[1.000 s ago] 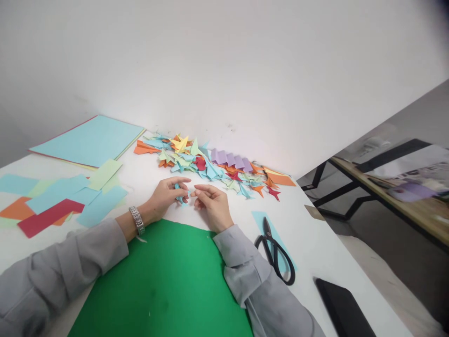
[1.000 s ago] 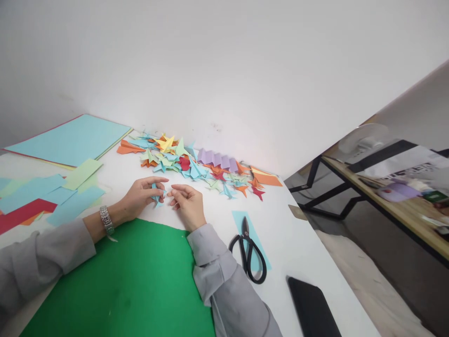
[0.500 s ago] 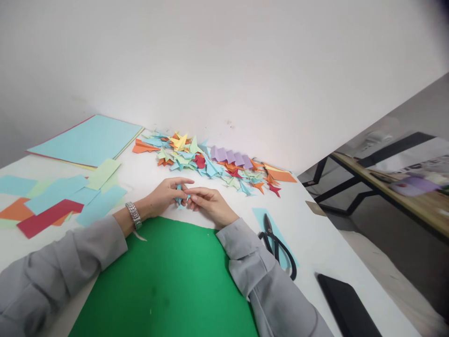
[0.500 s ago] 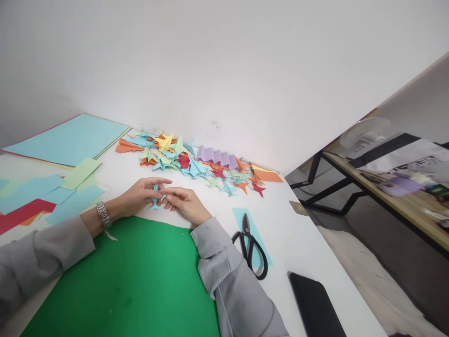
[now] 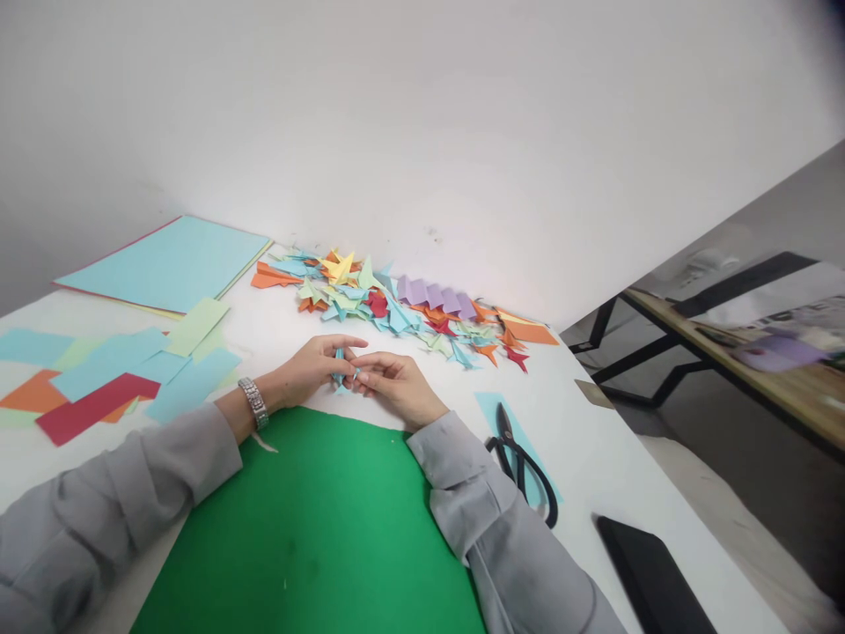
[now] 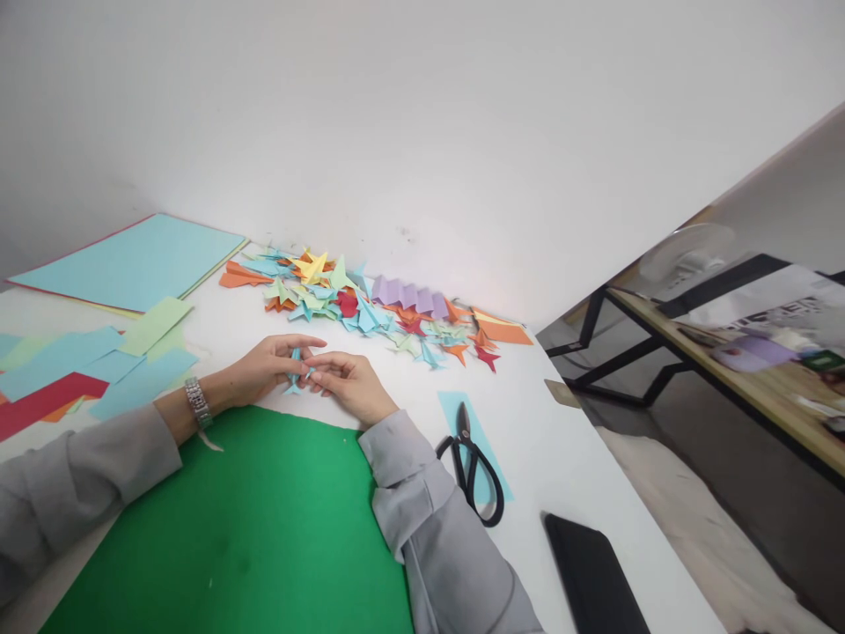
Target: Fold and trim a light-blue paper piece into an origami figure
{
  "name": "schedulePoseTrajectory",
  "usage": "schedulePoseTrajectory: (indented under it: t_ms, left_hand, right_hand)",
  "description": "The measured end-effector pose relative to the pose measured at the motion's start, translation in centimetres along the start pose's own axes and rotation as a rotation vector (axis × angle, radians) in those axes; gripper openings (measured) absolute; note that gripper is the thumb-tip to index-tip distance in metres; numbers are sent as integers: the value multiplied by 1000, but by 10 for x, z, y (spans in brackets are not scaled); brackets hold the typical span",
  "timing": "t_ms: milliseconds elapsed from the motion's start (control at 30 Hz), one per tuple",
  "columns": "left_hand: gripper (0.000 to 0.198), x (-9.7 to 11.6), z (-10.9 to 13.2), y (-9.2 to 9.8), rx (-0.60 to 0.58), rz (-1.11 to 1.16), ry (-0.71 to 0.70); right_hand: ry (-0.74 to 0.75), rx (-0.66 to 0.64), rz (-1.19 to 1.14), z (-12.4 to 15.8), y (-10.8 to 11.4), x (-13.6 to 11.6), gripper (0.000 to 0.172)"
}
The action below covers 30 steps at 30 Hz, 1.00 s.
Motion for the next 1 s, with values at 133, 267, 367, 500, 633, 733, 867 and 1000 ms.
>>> schedulePoseTrajectory:
  t_ms: [133,267,367,500,633,733,867,1000]
  left_hand:
    - [46,0,0,0,-1,13,6]
    - [46,-1,0,0,-16,11,-7]
    - [46,-2,-1,1,-17,-2,-6]
    - [46,-2,-1,0,-15,-9,-6]
    - [45,-2,-1,-1,-4,-20,-5]
    - [44,-2,-1,0,8,-34,-8]
    - [43,-3,-1,1,2,-56,-21]
    - [41,-1,-1,-1,-26,-72,-24]
  right_hand:
    - [-1,21,-2,-1,1,1,22]
    - [-7,41,-4,-1,2,0,21]
    - [-9,47,-16,-1,1,0,21]
    - [-6,67,-30,-1,2,1,21]
    - [-4,79,-46,-2,4,2,22]
    - [-19,84,-52,-2,4,2,23]
    - [-65,85,-43,-2,5,3,25]
    - [-97,85,-39,-1,6,2,27]
Point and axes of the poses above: each hand's wrist, its own z-axis away from the middle knuckle, its own y-axis out of the back of the hand, x = y × z, the point moved 7 cm from there along -z, towards the middle knuckle, and after that the axes turned 3 degrees about x, right-handed, at the moved point
